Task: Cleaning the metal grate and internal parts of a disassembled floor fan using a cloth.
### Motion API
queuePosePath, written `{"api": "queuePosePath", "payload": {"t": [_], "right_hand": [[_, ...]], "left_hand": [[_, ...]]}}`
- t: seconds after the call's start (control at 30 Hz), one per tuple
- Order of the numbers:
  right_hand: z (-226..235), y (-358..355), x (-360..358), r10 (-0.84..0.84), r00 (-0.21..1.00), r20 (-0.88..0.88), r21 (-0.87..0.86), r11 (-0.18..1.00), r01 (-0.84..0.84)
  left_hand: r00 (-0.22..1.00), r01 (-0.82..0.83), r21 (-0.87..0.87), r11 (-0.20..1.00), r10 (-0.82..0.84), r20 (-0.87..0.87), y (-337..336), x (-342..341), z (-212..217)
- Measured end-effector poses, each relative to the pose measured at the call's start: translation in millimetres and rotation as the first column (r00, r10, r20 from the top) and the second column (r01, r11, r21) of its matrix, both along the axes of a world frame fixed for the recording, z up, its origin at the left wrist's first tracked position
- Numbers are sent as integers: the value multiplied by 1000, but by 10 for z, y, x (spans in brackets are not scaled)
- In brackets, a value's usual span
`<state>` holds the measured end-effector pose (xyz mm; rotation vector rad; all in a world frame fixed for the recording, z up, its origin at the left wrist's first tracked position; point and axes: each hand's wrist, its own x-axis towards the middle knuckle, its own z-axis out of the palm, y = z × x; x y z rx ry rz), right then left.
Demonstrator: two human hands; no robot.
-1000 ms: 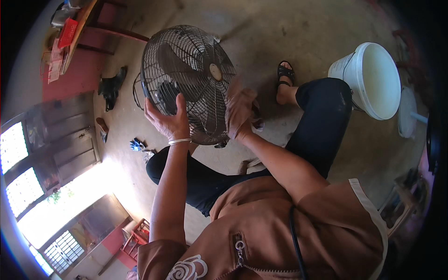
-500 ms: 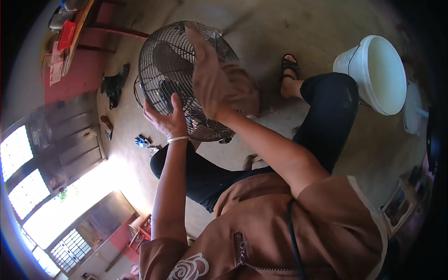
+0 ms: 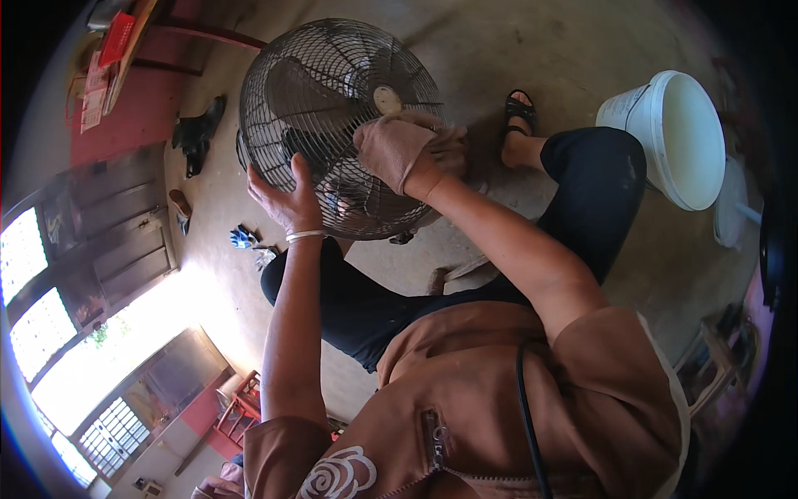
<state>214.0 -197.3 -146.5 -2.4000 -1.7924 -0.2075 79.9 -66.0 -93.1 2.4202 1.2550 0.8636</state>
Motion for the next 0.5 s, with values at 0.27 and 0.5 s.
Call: {"api": "queuePosePath", "payload": {"t": [0.27,0.5], "right_hand": [[32,-170,-197,13,882,471,-325,932,160],[-68,-18,-3,223,930,293,-355,928,-111]], "left_hand": [[1000,4,55,998,-4,-9,-33,7,79],[1000,9,53,999,-7,-24,-125,117,80]]}}
